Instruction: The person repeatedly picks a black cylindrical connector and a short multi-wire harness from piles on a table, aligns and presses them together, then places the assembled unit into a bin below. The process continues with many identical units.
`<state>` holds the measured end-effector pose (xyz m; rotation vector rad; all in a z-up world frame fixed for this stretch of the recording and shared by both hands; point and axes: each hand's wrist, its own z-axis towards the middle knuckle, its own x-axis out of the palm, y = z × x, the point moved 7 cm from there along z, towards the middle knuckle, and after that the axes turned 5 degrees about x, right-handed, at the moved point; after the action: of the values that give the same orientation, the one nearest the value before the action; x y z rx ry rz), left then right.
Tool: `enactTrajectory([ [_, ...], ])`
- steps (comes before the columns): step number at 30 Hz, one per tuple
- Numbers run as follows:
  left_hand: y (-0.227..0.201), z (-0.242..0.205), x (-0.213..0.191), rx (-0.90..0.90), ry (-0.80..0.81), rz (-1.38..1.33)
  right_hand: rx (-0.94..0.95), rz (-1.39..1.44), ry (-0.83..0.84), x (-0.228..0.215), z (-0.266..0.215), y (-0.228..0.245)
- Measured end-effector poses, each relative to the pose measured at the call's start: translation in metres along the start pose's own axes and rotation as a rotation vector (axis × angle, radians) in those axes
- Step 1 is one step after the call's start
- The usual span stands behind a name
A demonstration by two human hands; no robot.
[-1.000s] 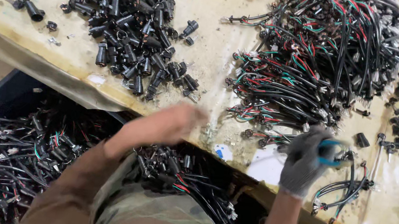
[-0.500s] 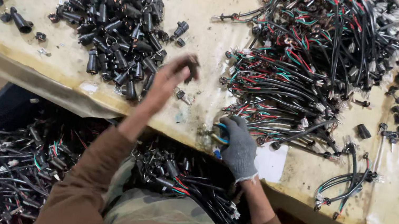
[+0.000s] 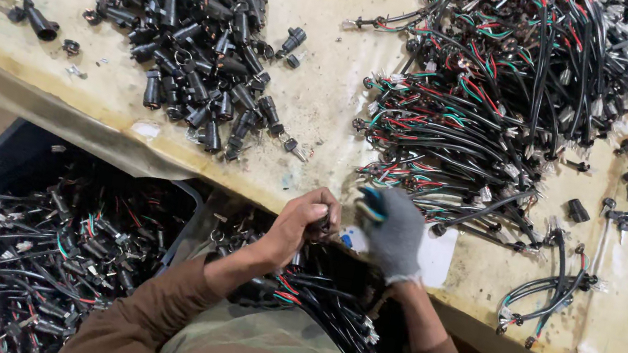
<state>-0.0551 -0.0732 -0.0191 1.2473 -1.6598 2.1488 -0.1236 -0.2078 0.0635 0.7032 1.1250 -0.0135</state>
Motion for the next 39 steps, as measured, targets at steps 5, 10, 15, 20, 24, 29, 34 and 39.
enactTrajectory([
  [5,-0.004,-0.007,0.005,-0.017,0.016,-0.157,-0.048,0.432,-0.12,-0.062,-0.016,0.02],
  [10,-0.014,-0.006,0.012,0.025,0.018,-0.161,-0.198,0.522,-0.07,-0.062,-0.031,0.043],
  [15,-0.024,-0.005,0.008,0.089,-0.005,-0.2,0.038,0.552,0.067,-0.011,-0.043,0.033],
  [20,-0.025,-0.003,0.001,0.12,-0.092,-0.307,0.301,0.424,0.118,0.026,-0.056,0.018],
  [24,-0.027,-0.002,-0.002,0.127,-0.137,-0.264,0.391,0.592,0.136,0.044,-0.057,0.02],
  [29,-0.04,0.0,-0.002,0.165,-0.138,-0.212,0.622,0.812,0.187,0.069,-0.062,0.016],
  [34,-0.046,0.002,0.007,0.125,-0.091,-0.245,0.472,0.752,-0.013,0.059,-0.065,0.026],
  [39,-0.045,0.004,0.013,0.021,-0.003,-0.37,0.605,1.127,-0.012,0.063,-0.075,0.025],
])
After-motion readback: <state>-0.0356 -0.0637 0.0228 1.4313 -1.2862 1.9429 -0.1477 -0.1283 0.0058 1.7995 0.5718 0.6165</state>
